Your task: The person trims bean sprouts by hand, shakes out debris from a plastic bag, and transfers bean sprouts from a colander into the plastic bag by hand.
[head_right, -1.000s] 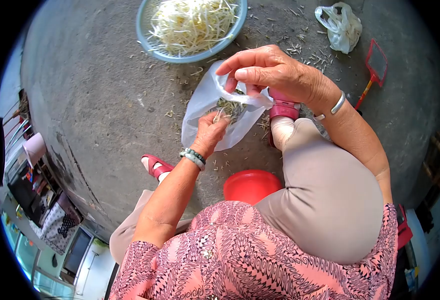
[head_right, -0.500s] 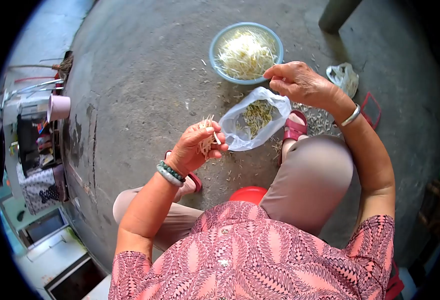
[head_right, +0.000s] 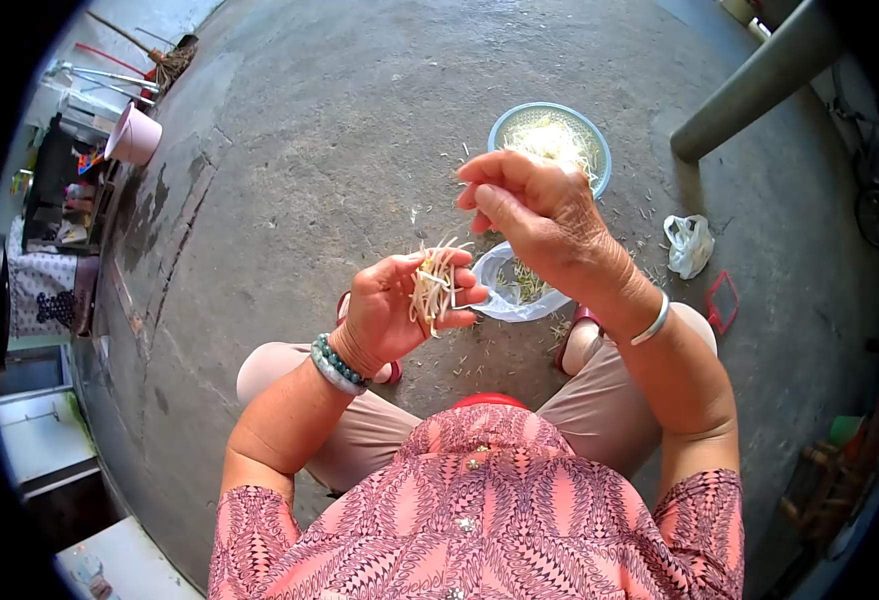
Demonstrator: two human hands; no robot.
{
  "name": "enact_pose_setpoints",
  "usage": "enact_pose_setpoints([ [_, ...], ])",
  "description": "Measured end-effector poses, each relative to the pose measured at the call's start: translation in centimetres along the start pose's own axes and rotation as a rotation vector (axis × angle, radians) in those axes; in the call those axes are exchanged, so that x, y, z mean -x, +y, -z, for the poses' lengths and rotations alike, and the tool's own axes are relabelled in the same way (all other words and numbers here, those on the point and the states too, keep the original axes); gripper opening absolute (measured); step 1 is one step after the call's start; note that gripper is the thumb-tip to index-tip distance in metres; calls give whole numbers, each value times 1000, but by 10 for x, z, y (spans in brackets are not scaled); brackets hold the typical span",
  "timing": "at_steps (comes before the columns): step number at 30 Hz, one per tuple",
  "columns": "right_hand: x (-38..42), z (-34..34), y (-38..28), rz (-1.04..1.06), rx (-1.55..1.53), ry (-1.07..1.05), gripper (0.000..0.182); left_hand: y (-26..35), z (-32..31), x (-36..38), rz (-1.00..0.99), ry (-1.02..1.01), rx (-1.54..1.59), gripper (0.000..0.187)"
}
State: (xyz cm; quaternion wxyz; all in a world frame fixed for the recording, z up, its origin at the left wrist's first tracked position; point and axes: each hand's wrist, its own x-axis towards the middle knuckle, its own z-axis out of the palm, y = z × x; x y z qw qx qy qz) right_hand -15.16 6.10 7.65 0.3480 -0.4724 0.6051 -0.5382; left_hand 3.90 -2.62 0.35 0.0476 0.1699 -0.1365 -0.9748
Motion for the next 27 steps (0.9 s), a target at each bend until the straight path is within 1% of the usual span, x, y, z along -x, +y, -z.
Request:
enact_pose_setpoints([
  [2, -3, -4, 24, -11, -16, 51, 20, -3, 0, 4, 6, 9, 28, 51],
  [5, -6, 6, 31, 88, 380, -53, 18, -7, -1, 12, 43, -7, 31, 55],
  [6, -8, 7, 33, 121, 409, -61, 17, -8, 1, 13, 45, -38, 64, 56],
  [9, -9, 2, 43, 26, 331, -167, 18, -9, 5, 11, 24, -41, 18, 56],
  [10, -8, 1, 45, 41, 329, -204, 18, -10, 4, 10, 22, -28, 45, 54],
  [13, -4, 0, 51, 42, 330, -262, 18, -13, 5, 5, -13, -14, -18, 49],
  [17, -2, 4, 45, -42, 281, -354, 17, -11, 6, 6, -41, 21, -103, 42],
  [21, 3, 0, 49, 9, 215, -329, 15, -12, 6, 8, -73, 72, -165, 34],
  [25, 7, -7, 49, 28, 251, -335, 10, -15, 3, 9, -83, 124, -198, 29],
  [27, 8, -10, 47, 59, 273, -335, 8, -17, 1, 10, -87, 141, -263, 27],
])
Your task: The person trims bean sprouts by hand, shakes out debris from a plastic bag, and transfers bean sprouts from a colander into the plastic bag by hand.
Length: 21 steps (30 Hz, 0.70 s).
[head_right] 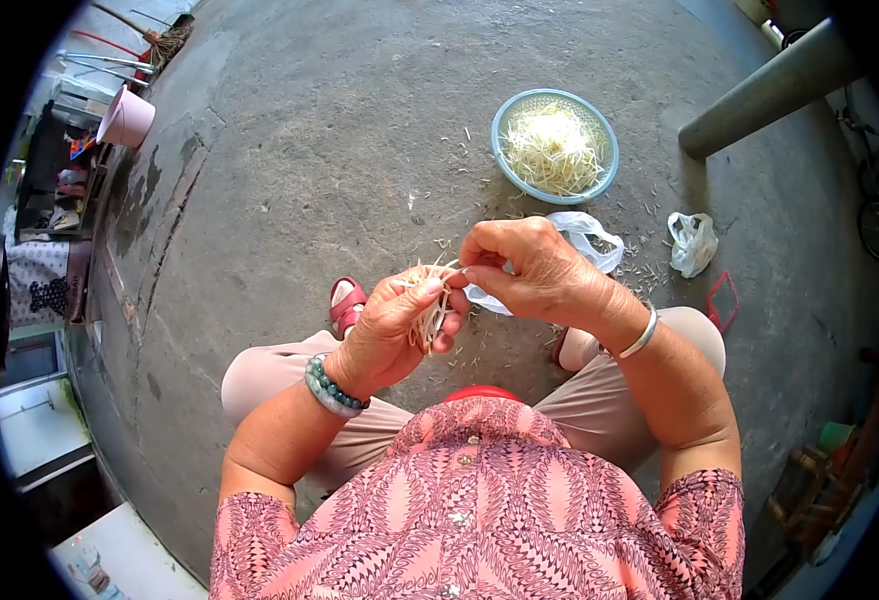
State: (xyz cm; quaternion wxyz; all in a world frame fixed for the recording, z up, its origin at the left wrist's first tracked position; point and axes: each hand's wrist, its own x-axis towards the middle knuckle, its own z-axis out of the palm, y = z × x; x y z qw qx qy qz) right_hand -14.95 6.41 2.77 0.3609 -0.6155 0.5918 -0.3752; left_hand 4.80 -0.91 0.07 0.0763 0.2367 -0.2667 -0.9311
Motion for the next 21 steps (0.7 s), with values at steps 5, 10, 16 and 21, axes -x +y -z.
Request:
enact_pose_setpoints([
  [5, 3, -7, 1, 25, 31, 19, 7, -2, -1, 1, -14, -13, -101, 24],
  [10, 5, -11, 4, 89, 110, 22, 3, -2, -1, 1, -8, 33, -164, 21],
  [16, 2, -4, 4, -115, -111, 17, 10, 0, -6, 2, 29, 43, -165, 20],
  [21, -1, -6, 0, -176, -341, -32, 13, -2, -7, 1, 62, -17, -237, 20],
])
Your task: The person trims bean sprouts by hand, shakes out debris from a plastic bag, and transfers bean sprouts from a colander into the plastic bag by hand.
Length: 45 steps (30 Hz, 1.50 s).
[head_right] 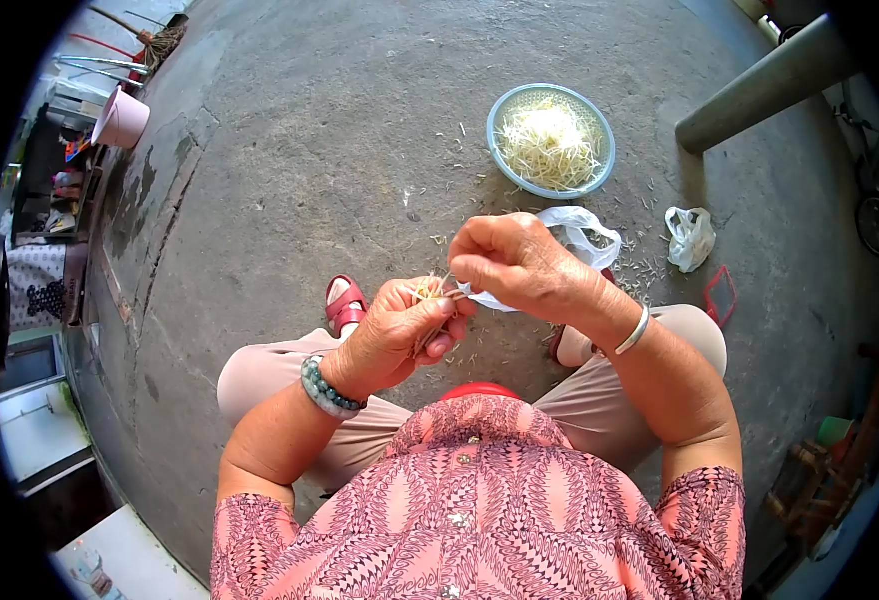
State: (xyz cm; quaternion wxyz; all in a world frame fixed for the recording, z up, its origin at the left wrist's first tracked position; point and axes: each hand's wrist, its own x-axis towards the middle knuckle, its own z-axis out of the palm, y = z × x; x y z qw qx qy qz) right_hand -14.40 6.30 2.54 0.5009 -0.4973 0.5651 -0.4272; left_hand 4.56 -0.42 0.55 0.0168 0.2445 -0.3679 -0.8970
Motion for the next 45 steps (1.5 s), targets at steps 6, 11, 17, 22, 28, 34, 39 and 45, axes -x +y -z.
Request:
enact_pose_setpoints([
  [6, 1, -6, 3, 109, 197, -53, 7, 0, -4, 1, 49, -14, -98, 22],
  [11, 3, -11, 13, 362, 618, 77, 11, -3, -1, 1, 67, 4, -94, 25],
  [17, 4, -7, 4, 257, 505, 55, 12, -1, -2, 0, 34, 18, -109, 24],
  [22, 3, -11, 8, 202, 290, 20, 12, -2, -4, -1, 48, 34, -119, 22],
  [28, 3, -13, 4, 97, 179, -53, 10, -2, -3, -3, 28, 15, -161, 22],
  [34, 3, -16, 8, 154, 204, 2, 8, -4, 1, -2, 41, 16, -183, 23],
  [39, 3, -24, 17, 323, 376, 145, 7, -4, -2, -3, 77, 43, -137, 21],
  [45, 3, -15, 16, 290, 502, 190, 8, -3, -3, -3, 78, 46, -131, 17],
])
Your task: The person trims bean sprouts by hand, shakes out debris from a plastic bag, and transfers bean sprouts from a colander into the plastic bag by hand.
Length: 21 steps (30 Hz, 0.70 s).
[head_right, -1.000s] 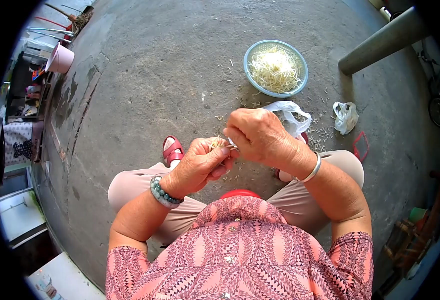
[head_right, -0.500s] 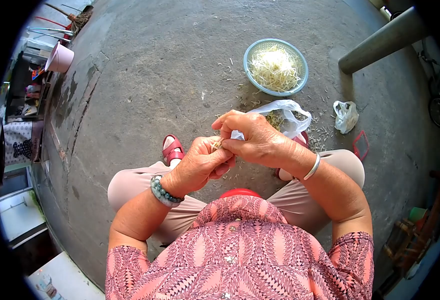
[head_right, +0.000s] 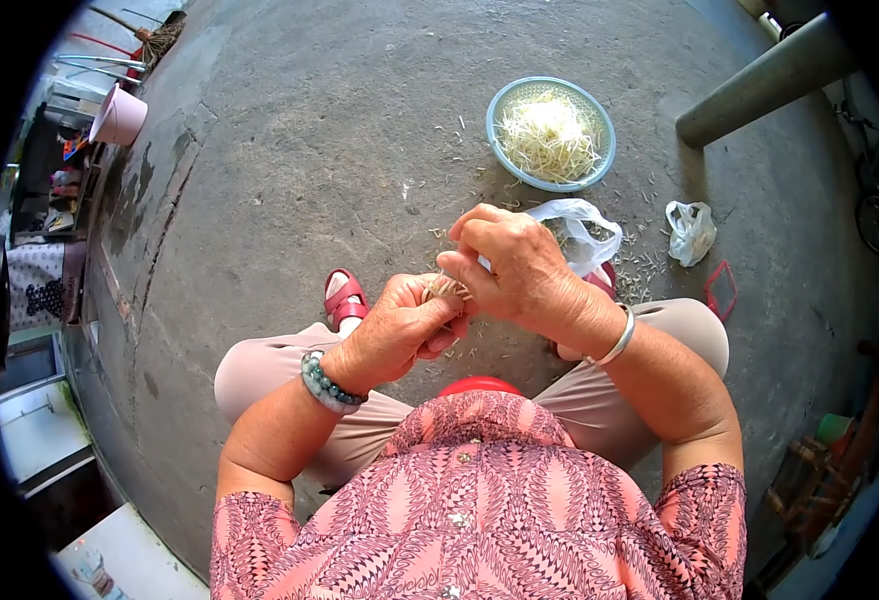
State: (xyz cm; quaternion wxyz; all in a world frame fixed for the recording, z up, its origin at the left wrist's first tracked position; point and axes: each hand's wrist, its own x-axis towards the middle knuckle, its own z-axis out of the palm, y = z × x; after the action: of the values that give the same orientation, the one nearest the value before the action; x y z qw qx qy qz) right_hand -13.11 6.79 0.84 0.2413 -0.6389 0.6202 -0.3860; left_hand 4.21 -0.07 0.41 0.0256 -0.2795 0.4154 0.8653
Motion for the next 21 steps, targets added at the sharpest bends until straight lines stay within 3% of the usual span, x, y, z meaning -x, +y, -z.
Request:
enact_pose_setpoints([
  [5, -3, 2, -6, 67, -158, -26, 11, 0, 0, 1, 7, 35, -44, 21],
  [11, -1, 2, -12, -14, -200, -187, 8, -3, 0, -1, -28, 21, -158, 27],
  [20, 0, -11, -13, 233, 42, 2, 7, 1, -2, -2, 9, 25, -229, 26],
  [21, -1, -10, -13, 186, -10, 49, 6, -1, 0, -3, 16, 20, -221, 26],
])
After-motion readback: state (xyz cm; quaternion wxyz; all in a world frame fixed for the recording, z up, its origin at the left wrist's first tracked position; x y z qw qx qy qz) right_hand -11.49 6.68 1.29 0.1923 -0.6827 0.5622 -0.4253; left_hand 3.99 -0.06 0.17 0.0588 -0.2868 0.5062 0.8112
